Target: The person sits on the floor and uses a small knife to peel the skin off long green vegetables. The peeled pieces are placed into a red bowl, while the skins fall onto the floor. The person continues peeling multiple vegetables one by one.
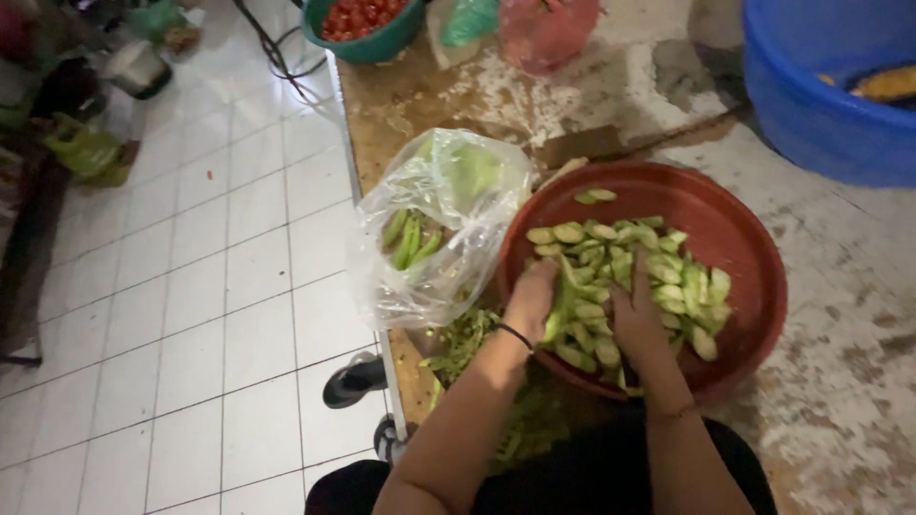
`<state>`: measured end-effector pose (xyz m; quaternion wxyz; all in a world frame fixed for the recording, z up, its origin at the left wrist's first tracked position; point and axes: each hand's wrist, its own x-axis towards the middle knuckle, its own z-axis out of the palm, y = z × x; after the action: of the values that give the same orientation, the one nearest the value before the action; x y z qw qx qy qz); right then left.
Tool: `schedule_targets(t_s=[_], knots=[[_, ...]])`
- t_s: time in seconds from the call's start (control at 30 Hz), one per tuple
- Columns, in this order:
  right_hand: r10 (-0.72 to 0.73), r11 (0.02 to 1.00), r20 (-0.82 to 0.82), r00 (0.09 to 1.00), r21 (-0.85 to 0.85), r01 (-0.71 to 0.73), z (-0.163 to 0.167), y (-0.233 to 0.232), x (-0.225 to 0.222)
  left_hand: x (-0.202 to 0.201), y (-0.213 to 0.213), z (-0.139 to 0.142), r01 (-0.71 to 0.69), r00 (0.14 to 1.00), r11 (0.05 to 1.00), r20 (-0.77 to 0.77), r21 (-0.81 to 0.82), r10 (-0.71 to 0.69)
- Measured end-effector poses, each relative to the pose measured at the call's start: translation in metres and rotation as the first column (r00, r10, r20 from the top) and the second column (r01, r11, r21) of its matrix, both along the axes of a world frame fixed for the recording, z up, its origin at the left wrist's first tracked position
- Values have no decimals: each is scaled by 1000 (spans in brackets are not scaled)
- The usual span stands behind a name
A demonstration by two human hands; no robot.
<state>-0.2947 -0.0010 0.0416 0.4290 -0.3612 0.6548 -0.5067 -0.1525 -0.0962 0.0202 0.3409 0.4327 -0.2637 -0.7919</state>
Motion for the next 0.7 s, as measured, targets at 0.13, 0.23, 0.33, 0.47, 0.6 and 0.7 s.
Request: schedule_targets(t_s=[0.13, 0.23, 0.33, 0.47, 0.6, 0.7], knots=[[60, 997, 38, 997, -54, -58, 0, 1, 6, 3, -13, -1, -146, 978, 965, 114, -220, 174], [270, 943, -56, 961, -185, -276, 11, 8, 24, 6, -17, 2, -206, 958, 950, 149, -236, 245], [332, 940, -79, 940, -58, -337, 26, 12, 35, 3, -17, 6, -223, 953, 930, 135, -292, 271], [350, 934, -115, 930, -36, -356, 44, 14, 37, 0, -17, 13, -271, 957, 938, 43, -219, 286], [355, 935, -135, 925, 34, -354, 55, 15, 38, -1, -14, 17, -263, 962, 948, 31, -180, 272], [345, 938, -163, 924, 67, -339, 61, 16, 40, 1, -14, 16, -251, 968, 959, -1, -130, 253]])
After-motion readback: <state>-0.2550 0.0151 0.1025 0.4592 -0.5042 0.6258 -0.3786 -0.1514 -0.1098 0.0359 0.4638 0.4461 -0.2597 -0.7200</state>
